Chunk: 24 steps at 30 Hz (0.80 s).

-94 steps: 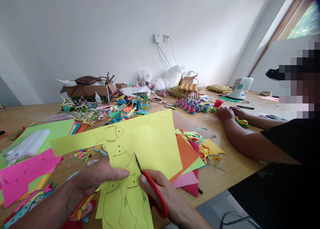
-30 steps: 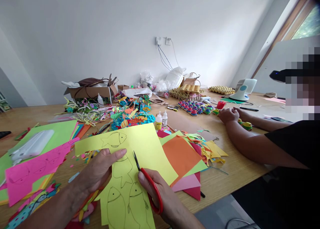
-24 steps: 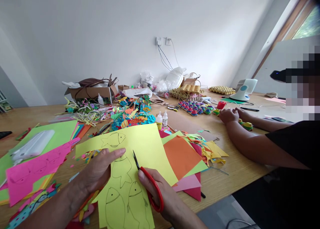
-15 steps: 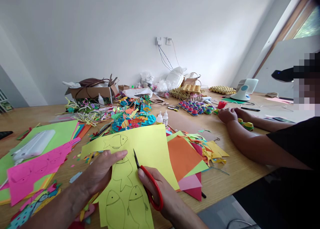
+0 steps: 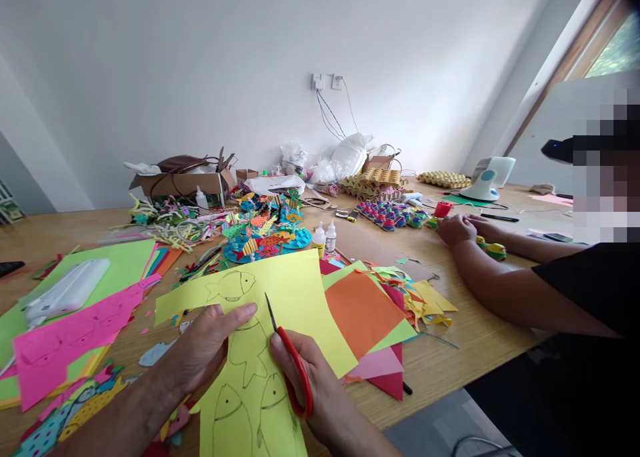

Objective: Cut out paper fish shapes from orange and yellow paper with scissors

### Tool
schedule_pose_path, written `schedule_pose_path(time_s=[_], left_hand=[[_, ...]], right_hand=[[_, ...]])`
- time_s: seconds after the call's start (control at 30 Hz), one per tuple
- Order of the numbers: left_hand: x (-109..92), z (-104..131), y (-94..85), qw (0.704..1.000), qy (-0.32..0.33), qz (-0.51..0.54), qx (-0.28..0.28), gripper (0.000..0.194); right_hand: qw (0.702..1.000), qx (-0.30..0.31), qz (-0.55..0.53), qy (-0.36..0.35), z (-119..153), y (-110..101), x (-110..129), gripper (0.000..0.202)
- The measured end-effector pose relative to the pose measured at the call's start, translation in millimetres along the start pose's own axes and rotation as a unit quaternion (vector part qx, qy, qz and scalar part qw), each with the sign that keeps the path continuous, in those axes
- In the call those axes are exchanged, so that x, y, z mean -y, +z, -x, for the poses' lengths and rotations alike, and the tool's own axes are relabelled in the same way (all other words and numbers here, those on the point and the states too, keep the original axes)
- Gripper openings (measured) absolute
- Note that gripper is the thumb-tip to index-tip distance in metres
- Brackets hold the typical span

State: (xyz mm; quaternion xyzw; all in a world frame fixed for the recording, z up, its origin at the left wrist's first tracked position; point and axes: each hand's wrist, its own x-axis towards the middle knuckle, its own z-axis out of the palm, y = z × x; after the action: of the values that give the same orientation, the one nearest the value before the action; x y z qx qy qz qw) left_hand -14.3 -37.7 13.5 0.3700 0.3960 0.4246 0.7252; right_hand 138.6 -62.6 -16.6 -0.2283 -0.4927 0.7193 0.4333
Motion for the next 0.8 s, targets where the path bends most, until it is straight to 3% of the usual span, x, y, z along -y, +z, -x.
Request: schedule_pose_path(time_s=[0.17,0.43,0.67,0.8], left_hand=[[4.4,0.1,-2.9,0.999,0.001,-0.034,-0.032,0.017],[7.3,3.5,5.1,0.999,-0.014,0.031,-0.009,0.023],[13.3,-0.6,-5.2,0.999,-0.022,0.026,0.006,0.016],[15.6,-0.6,-5.7,0.999,-0.013,0.033,0.005,0.019]], right_hand=[[1.000,-0.005,0.001,-0.009,-2.7,0.5,-2.7,0.035],[1.000,-0.002,0.000,-0.015,-7.0,0.6,0.8,0.031],[1.000,-0.016,-0.016,-0.018,-7.9,-1.5,-11.2,0.030],[1.000,-0.019,0.011,-0.023,-8.2,-1.5,-3.8,0.031]])
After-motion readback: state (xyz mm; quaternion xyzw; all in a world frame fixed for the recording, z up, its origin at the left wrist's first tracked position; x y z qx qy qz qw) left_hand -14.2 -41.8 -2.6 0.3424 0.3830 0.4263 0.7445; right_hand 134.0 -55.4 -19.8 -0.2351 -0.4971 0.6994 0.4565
